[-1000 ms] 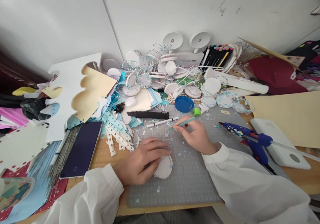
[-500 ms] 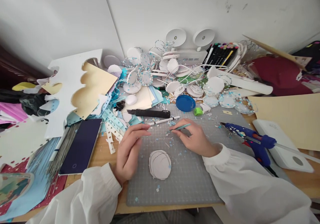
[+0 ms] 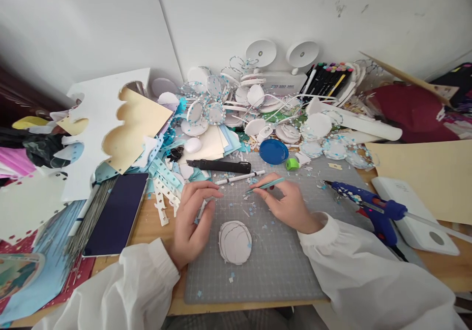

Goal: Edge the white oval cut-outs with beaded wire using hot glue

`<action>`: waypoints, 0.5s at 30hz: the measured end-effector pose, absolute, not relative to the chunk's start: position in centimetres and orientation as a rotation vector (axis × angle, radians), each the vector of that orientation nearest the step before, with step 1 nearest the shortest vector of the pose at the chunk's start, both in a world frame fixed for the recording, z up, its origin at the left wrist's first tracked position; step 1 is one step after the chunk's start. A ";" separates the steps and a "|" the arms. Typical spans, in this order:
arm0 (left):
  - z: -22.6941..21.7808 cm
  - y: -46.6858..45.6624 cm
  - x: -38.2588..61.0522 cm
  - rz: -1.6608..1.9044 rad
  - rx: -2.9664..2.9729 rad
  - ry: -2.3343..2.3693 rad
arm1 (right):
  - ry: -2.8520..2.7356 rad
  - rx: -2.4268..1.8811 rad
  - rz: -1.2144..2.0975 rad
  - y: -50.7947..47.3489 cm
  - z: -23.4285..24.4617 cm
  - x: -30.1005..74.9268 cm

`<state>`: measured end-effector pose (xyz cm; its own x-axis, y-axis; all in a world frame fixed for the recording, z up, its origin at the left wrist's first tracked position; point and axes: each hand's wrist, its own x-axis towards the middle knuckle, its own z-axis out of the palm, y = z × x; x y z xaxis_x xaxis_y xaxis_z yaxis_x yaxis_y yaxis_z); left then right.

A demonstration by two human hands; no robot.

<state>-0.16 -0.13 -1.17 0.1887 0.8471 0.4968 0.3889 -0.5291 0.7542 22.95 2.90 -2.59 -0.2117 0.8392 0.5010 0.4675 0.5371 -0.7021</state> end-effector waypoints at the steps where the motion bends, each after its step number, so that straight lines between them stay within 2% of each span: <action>1: -1.2 -0.1 -0.2 1.308 2.005 1.157 | -1.877 -1.075 0.506 2.9 -2.7 23.0; 10: -0.8 -0.1 -0.1 1.289 2.045 1.176 | -1.785 -1.072 0.531 2.7 -2.3 22.6; 15: -0.6 0.0 0.3 1.232 2.092 1.174 | -1.515 -1.072 0.744 1.5 -1.1 21.7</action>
